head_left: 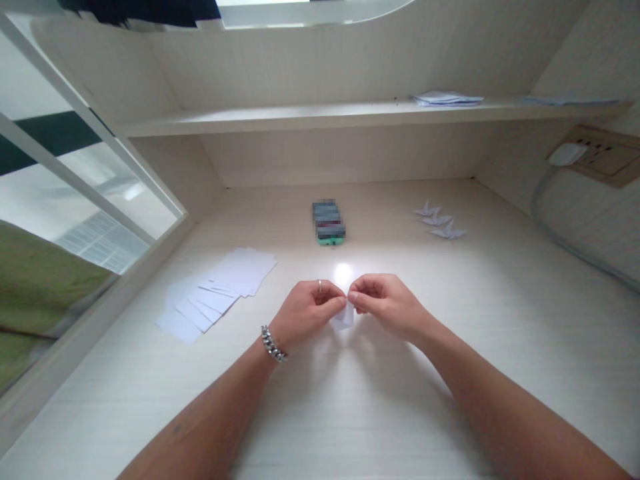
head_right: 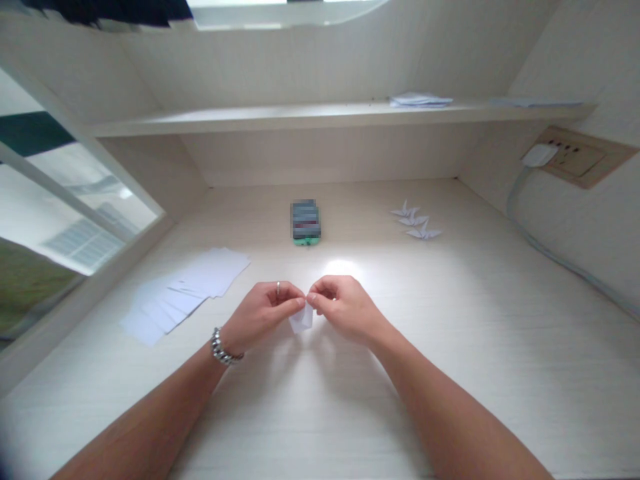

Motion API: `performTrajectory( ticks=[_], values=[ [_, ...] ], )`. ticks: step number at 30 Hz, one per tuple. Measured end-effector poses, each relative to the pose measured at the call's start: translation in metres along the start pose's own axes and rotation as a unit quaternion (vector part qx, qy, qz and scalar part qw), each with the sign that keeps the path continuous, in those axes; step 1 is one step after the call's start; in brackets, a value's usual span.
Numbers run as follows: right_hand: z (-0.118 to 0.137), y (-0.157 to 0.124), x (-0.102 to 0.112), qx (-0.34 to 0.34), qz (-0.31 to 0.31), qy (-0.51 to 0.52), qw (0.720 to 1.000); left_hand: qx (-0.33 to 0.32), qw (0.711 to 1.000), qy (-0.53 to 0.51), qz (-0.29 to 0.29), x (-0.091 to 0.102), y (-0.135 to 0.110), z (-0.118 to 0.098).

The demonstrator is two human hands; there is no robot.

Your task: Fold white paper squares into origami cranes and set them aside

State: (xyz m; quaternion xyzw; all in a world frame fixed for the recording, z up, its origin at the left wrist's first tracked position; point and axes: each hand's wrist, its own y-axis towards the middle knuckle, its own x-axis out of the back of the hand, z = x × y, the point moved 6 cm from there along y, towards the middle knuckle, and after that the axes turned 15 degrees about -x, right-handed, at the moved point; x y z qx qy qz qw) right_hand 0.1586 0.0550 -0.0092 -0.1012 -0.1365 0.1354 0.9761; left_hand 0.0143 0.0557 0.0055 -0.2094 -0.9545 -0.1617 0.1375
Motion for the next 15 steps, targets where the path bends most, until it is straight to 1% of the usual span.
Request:
performTrajectory(
  ticks=[3,5,8,10,13,15],
  values=[
    [0.001,-0.001,-0.007,-0.003,-0.002,-0.004,1.0,-0.011,1.0,0.015,0.011,-0.003,0.0,-0.003],
    [0.001,0.0,-0.005,-0.012,-0.002,0.025,1.0,-0.003,1.0,0.017,0.003,-0.001,0.0,-0.003],
    [0.0,0.001,0.005,-0.031,-0.009,0.092,0.995,0.009,1.0,0.0,-0.006,0.003,0.0,-0.003],
    [0.0,0.002,0.015,-0.035,-0.025,0.128,0.991,0.015,1.0,-0.009,-0.007,0.005,0.0,-0.001],
    [0.001,0.001,0.029,-0.032,-0.067,0.156,0.985,0.024,0.999,-0.015,-0.023,0.01,0.0,0.003],
    [0.001,0.0,0.031,-0.025,-0.087,0.155,0.984,0.026,0.998,-0.026,-0.044,0.011,0.0,0.005]
  ],
)
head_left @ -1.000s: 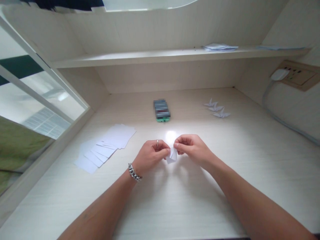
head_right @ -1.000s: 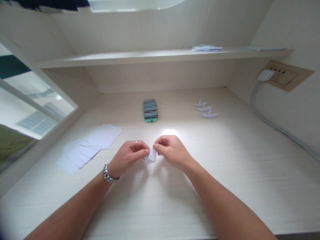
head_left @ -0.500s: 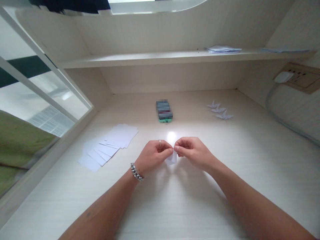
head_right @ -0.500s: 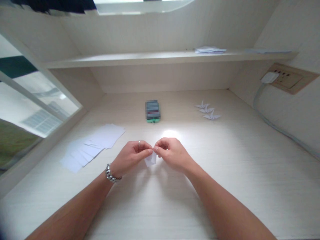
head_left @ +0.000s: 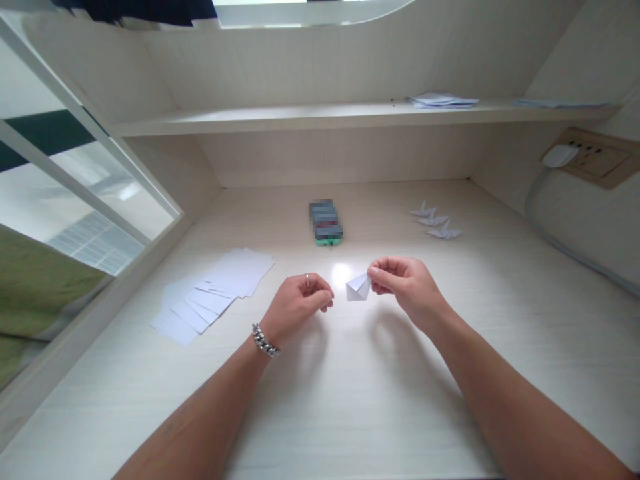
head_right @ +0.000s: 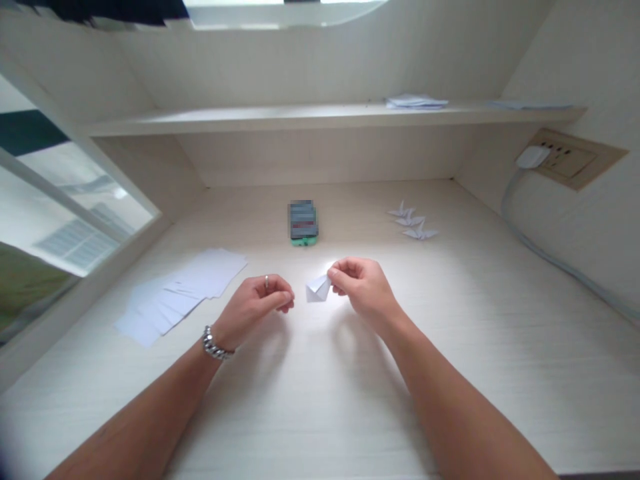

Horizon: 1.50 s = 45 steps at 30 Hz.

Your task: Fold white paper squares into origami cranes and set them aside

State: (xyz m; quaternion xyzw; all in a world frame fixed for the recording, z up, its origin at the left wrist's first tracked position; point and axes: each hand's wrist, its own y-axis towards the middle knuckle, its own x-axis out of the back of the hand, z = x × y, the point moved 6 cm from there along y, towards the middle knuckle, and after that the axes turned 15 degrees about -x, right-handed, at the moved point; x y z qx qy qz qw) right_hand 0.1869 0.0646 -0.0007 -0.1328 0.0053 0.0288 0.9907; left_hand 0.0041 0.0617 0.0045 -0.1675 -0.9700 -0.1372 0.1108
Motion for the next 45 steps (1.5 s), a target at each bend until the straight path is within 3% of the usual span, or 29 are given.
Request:
performTrajectory(
  ticks=[7,15,21,31,41,45],
  values=[
    [-0.005,-0.007,-0.02,0.037,0.0,-0.038,0.999,0.002,0.999,-0.044,0.002,-0.018,-0.002,0.005],
    [-0.009,-0.005,-0.026,0.044,0.034,-0.089,0.994,-0.001,0.99,-0.099,-0.1,-0.007,-0.003,0.008],
    [-0.01,-0.009,-0.032,0.044,0.056,-0.144,0.987,0.002,0.992,-0.1,-0.074,-0.011,-0.003,0.008],
    [-0.015,-0.008,-0.037,0.032,0.048,-0.125,0.99,-0.036,0.997,-0.01,-0.066,-0.01,-0.003,0.002],
    [-0.015,-0.004,-0.026,0.006,0.042,-0.084,0.996,-0.003,0.978,-0.045,-0.202,0.016,-0.001,0.01],
    [-0.013,-0.005,-0.032,0.012,0.058,-0.065,0.996,-0.01,0.985,-0.037,-0.169,0.008,-0.001,0.008]
  ],
)
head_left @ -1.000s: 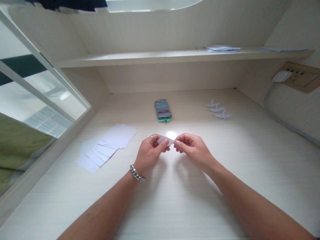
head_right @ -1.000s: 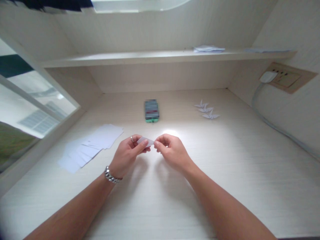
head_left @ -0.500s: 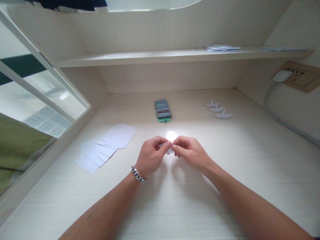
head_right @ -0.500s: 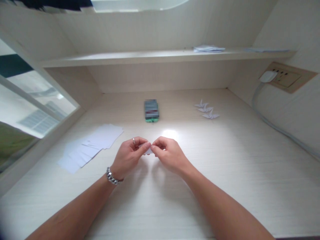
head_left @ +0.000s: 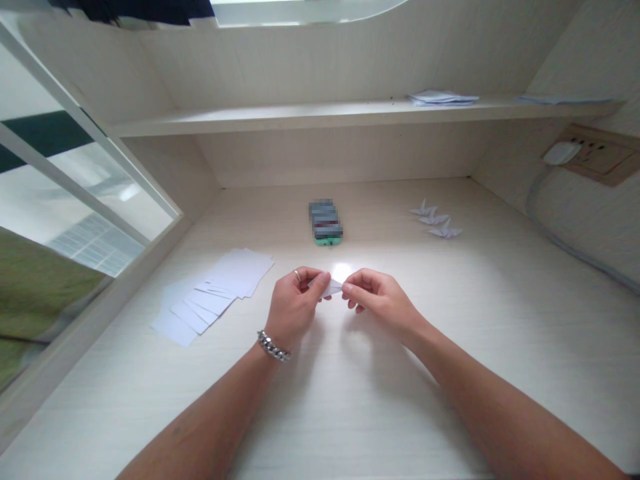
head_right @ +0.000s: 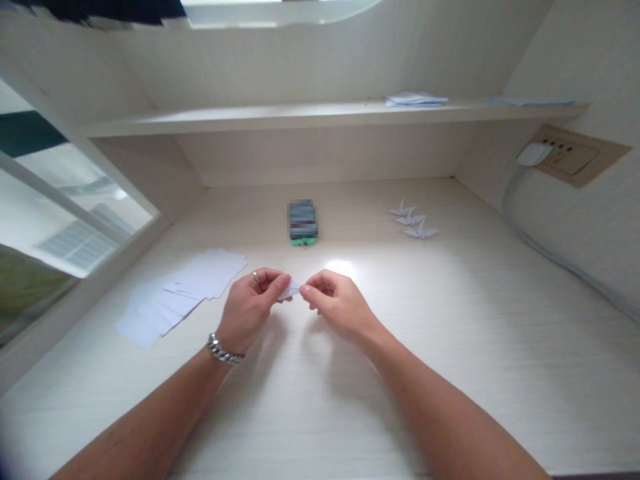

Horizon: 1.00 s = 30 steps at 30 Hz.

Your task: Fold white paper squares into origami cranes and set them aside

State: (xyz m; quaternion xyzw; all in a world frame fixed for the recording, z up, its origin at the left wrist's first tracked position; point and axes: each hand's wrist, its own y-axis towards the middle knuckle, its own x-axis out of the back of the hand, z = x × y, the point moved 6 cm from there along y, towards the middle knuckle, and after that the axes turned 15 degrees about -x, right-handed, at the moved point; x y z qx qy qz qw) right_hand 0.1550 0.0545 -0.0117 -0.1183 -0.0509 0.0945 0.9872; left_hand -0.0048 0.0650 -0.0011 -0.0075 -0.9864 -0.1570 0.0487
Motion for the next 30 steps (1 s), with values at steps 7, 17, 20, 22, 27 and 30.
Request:
performTrajectory(
  ticks=[7,17,20,22,27,30],
  values=[
    [-0.001,0.003,0.005,-0.003,-0.031,-0.001,1.0,0.025,0.993,-0.013,0.119,-0.019,-0.006,-0.002],
    [0.005,0.003,0.028,-0.016,-0.04,0.044,0.998,0.016,0.985,0.02,0.173,-0.015,-0.006,-0.004],
    [0.008,0.002,0.042,-0.016,-0.087,0.076,0.993,0.009,0.988,0.016,0.153,-0.011,-0.004,-0.005],
    [0.008,0.001,0.038,-0.007,-0.079,0.06,0.995,0.009,0.99,-0.001,0.138,-0.012,-0.004,-0.005],
    [0.005,0.0,0.012,0.006,-0.029,0.002,1.0,0.019,0.985,-0.035,0.169,-0.025,-0.01,-0.004],
    [0.004,0.0,0.01,-0.022,-0.005,0.026,0.999,0.023,0.985,-0.021,0.167,-0.025,-0.011,-0.003]
  ],
)
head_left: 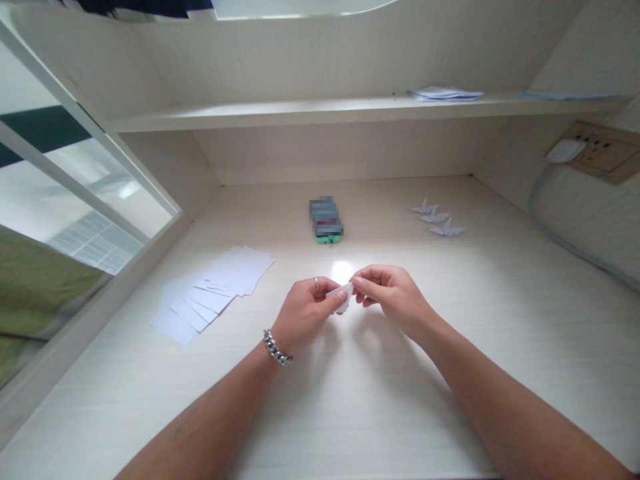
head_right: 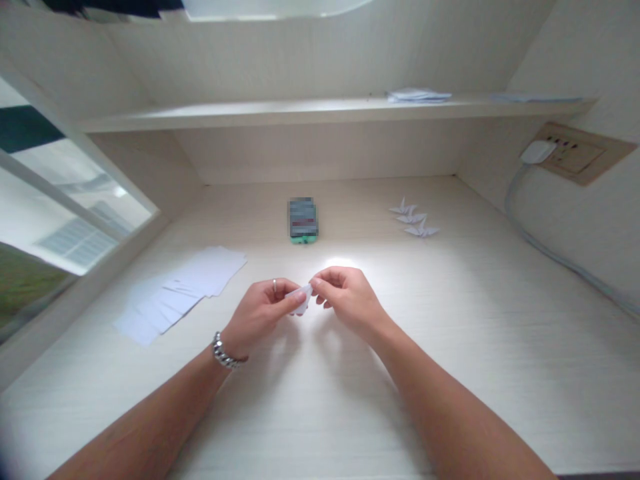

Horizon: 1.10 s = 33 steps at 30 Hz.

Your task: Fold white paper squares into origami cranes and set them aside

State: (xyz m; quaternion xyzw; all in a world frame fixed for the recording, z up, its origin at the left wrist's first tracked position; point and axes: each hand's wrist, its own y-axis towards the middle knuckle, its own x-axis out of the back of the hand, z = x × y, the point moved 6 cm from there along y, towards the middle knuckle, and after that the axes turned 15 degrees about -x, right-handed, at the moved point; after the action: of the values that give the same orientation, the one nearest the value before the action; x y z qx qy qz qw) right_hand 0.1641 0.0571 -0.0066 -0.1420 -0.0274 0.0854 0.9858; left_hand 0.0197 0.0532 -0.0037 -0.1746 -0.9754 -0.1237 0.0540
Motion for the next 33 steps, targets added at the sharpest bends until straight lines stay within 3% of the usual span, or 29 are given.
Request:
performTrajectory(
  ticks=[4,11,17,23,33],
  values=[
    [0.002,-0.001,0.009,-0.014,-0.016,0.034,0.999,0.001,1.0,0.008,-0.011,0.003,-0.001,-0.002],
    [-0.001,-0.001,-0.005,0.048,0.009,-0.081,0.996,-0.011,1.0,0.026,-0.001,0.001,-0.001,-0.004],
    [-0.003,0.001,-0.001,0.037,-0.013,-0.035,0.999,-0.004,1.0,0.005,-0.007,0.003,0.0,-0.003],
    [-0.003,0.0,-0.007,0.04,0.011,-0.049,0.998,0.003,1.0,-0.019,-0.021,0.004,-0.001,-0.001],
    [-0.005,0.003,-0.001,0.034,-0.02,-0.026,0.999,0.003,0.998,-0.061,-0.002,0.003,-0.002,0.001]
  ],
)
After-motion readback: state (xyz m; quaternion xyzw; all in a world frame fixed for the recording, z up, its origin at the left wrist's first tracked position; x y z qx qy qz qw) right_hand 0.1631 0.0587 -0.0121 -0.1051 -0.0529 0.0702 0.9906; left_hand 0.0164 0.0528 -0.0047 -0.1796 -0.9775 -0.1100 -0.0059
